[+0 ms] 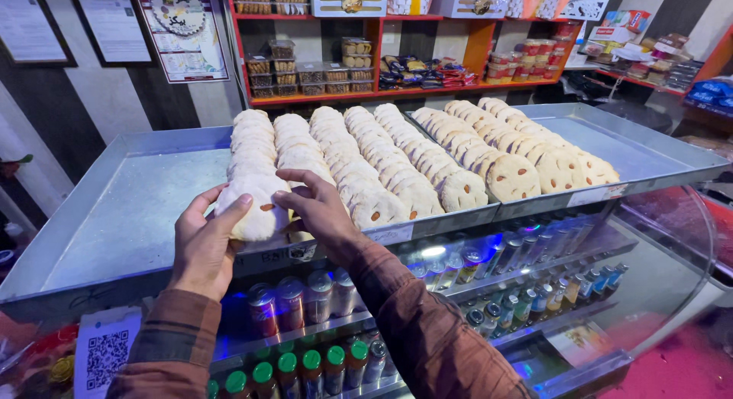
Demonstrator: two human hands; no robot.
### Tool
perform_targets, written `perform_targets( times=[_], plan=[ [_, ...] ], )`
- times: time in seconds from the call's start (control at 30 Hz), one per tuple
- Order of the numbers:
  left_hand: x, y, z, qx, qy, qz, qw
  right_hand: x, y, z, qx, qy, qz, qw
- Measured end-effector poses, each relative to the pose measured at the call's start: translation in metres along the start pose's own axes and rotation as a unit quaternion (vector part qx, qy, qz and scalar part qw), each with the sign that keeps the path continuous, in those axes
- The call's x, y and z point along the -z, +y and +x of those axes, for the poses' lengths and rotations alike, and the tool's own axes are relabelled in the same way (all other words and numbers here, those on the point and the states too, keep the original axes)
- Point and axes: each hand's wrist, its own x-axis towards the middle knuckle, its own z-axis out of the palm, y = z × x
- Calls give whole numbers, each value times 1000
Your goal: The person takes pastries one at a time from a large metal tray and places them into a cardboard box lined with paper.
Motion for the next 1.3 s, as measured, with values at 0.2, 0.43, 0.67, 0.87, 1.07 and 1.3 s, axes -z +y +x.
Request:
perform_targets(
  times=[0.2, 0.43, 0.67, 0.87, 1.07, 1.3],
  plan=[
    [-15, 6, -24, 13, 7, -30, 999, 2, 5, -7, -18, 37, 66, 997],
    [-19, 5, -32, 19, -8, 4, 1000, 8, 12, -11, -21, 14, 29, 999],
    [-25, 4, -45, 6, -12, 32, 999, 11, 16, -22, -24, 21, 31, 999],
    [-26, -16, -43, 4, -42, 41, 998, 20, 9, -41, -24, 60, 35, 997],
    [-42, -43, -47, 7, -120, 33, 992, 57, 21, -60, -34, 124, 40, 991],
    [-88, -84, -70, 45, -231, 20, 972, 111, 11, -115, -43, 223, 34, 973]
  ],
)
